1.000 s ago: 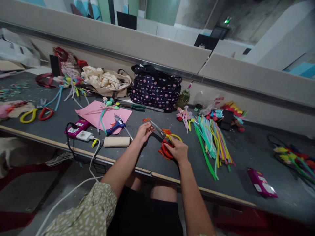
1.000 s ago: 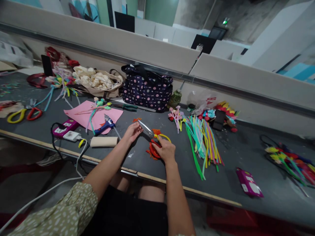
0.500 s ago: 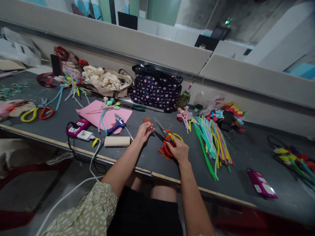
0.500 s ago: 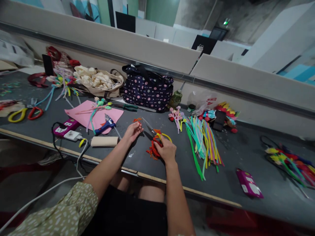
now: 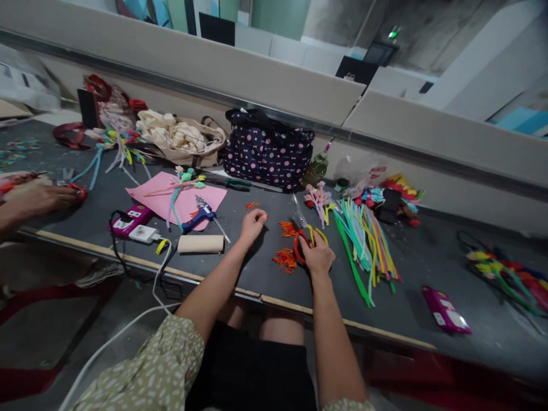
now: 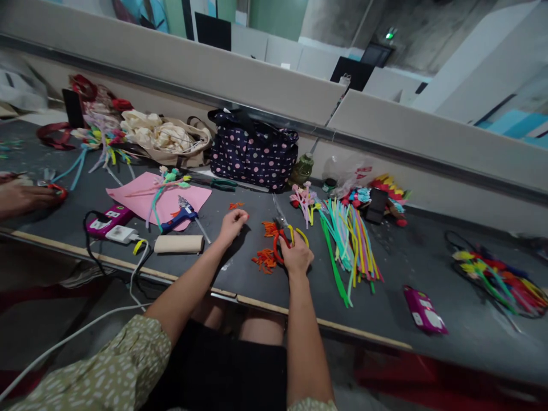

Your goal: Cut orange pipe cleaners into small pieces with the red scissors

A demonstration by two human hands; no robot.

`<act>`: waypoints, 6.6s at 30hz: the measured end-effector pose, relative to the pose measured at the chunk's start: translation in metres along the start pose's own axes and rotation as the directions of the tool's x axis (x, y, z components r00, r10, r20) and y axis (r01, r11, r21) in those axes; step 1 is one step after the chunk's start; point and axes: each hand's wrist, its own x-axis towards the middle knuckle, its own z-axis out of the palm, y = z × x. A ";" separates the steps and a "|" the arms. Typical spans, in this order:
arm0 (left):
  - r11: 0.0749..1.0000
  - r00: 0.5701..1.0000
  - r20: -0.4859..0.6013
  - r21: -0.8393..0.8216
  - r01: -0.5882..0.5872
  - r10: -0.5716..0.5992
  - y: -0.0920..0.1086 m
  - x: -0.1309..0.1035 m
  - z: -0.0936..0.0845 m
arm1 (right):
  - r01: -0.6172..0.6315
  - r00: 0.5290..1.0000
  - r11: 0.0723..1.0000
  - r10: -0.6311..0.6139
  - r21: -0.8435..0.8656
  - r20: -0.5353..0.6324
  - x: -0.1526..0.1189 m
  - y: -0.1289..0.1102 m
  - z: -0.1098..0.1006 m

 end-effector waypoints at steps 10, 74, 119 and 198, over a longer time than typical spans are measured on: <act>0.891 0.880 0.470 0.370 -0.264 0.066 -0.009 -0.011 0.012 | -0.147 0.989 0.987 0.147 0.064 -0.001 0.003 0.003 -0.001; 0.951 0.999 0.019 -0.305 0.044 -0.040 -0.002 0.009 0.003 | 0.306 0.918 0.920 -0.353 0.245 0.180 -0.007 -0.008 -0.004; 0.960 0.996 -0.064 -0.276 0.042 -0.062 -0.001 0.011 -0.001 | 0.311 0.912 0.940 -0.337 0.138 0.236 -0.007 -0.020 -0.005; 0.971 0.998 -0.052 -0.237 0.024 -0.037 0.003 0.007 -0.003 | 0.351 0.904 0.921 -0.380 0.166 0.196 -0.009 -0.006 0.001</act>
